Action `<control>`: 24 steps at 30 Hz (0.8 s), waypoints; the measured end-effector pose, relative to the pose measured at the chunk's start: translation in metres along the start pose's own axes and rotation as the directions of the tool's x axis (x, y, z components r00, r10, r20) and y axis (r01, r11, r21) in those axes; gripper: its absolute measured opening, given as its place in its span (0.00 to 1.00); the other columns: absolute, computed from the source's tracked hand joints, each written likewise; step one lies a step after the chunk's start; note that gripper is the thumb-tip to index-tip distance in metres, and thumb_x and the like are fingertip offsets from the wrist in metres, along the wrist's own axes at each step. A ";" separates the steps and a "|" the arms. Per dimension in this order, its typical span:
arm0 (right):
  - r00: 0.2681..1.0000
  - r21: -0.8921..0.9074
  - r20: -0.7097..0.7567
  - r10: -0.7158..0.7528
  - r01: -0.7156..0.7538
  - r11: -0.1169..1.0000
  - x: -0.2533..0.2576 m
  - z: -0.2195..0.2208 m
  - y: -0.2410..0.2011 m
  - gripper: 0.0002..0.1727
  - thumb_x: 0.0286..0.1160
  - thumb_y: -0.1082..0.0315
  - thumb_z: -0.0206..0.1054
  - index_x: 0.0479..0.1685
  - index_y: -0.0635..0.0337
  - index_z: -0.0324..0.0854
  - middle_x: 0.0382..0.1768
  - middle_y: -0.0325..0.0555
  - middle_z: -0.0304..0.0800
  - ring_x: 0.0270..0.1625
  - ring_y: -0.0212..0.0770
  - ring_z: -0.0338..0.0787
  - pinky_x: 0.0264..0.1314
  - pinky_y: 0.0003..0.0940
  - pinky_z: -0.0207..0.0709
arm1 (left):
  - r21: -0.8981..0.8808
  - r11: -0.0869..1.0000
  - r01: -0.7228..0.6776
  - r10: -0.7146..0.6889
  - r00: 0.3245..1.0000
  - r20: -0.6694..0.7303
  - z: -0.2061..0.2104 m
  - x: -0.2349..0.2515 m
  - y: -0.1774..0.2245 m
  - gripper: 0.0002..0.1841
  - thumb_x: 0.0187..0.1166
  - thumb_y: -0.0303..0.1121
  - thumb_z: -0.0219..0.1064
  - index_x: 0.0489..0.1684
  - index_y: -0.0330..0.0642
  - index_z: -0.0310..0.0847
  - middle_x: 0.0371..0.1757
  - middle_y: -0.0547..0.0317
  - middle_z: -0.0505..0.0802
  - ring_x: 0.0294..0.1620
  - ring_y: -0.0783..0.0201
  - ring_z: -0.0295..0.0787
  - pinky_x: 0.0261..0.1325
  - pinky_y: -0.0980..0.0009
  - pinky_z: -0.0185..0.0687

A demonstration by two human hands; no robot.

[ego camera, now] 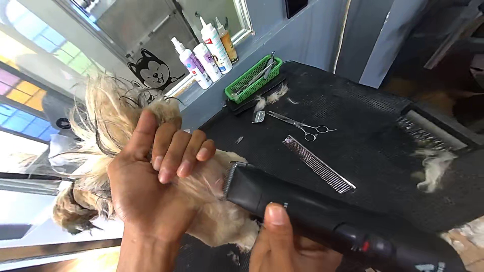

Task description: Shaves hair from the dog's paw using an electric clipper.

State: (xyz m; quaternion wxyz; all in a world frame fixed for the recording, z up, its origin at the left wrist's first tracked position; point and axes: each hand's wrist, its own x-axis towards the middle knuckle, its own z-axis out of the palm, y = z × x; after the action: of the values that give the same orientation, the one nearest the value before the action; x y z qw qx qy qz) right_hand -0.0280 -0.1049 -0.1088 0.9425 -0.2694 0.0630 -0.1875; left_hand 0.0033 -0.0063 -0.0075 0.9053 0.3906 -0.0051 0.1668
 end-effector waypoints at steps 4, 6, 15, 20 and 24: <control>0.999 0.087 0.029 0.016 -0.019 0.996 -0.007 0.011 0.001 0.17 0.64 0.72 0.81 0.51 0.52 0.83 0.41 0.36 0.97 0.47 0.28 0.96 0.54 0.26 0.91 | -0.003 1.000 -0.001 0.001 1.000 0.000 -0.001 -0.002 0.001 0.34 0.93 0.56 0.31 0.15 0.48 0.68 0.11 0.69 0.65 0.14 0.71 0.65 0.29 0.75 0.71; 0.998 0.154 0.057 0.042 -0.050 0.987 -0.008 0.013 -0.002 0.17 0.65 0.72 0.80 0.52 0.53 0.85 0.41 0.38 0.97 0.47 0.29 0.96 0.55 0.28 0.91 | 0.007 1.000 -0.014 0.014 1.000 -0.008 -0.001 -0.003 0.000 0.34 0.93 0.55 0.30 0.14 0.49 0.67 0.11 0.69 0.64 0.14 0.70 0.65 0.29 0.74 0.71; 0.921 0.344 0.358 0.155 -0.284 0.895 -0.005 -0.012 0.005 0.20 0.72 0.69 0.76 0.64 0.54 0.82 0.57 0.47 0.93 0.62 0.40 0.92 0.70 0.40 0.85 | 0.018 1.000 0.005 -0.005 1.000 0.013 -0.004 -0.003 0.003 0.35 0.92 0.56 0.26 0.16 0.49 0.67 0.11 0.69 0.64 0.15 0.70 0.65 0.32 0.73 0.73; 0.740 0.171 0.661 0.127 -0.313 0.934 0.042 -0.061 -0.005 0.27 0.71 0.64 0.77 0.70 0.50 0.74 0.63 0.52 0.91 0.68 0.51 0.90 0.72 0.49 0.83 | -0.026 0.999 0.028 -0.027 1.000 0.014 -0.003 -0.004 0.006 0.34 0.92 0.57 0.29 0.16 0.49 0.67 0.12 0.69 0.63 0.15 0.69 0.63 0.32 0.73 0.72; 0.809 -0.010 0.587 -0.026 0.039 0.999 0.063 -0.073 -0.015 0.30 0.64 0.66 0.83 0.67 0.47 0.73 0.62 0.46 0.92 0.67 0.48 0.91 0.72 0.42 0.86 | 0.006 1.000 0.009 -0.009 1.000 0.019 -0.004 -0.004 0.006 0.32 0.93 0.54 0.29 0.18 0.49 0.67 0.12 0.69 0.62 0.15 0.70 0.63 0.32 0.74 0.71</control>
State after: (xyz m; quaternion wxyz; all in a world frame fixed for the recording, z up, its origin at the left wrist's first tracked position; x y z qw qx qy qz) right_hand 0.0090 -0.1762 -0.1635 0.9098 -0.3250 -0.2332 -0.1105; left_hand -0.0024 -0.0006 -0.0066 0.9049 0.3947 -0.0113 0.1589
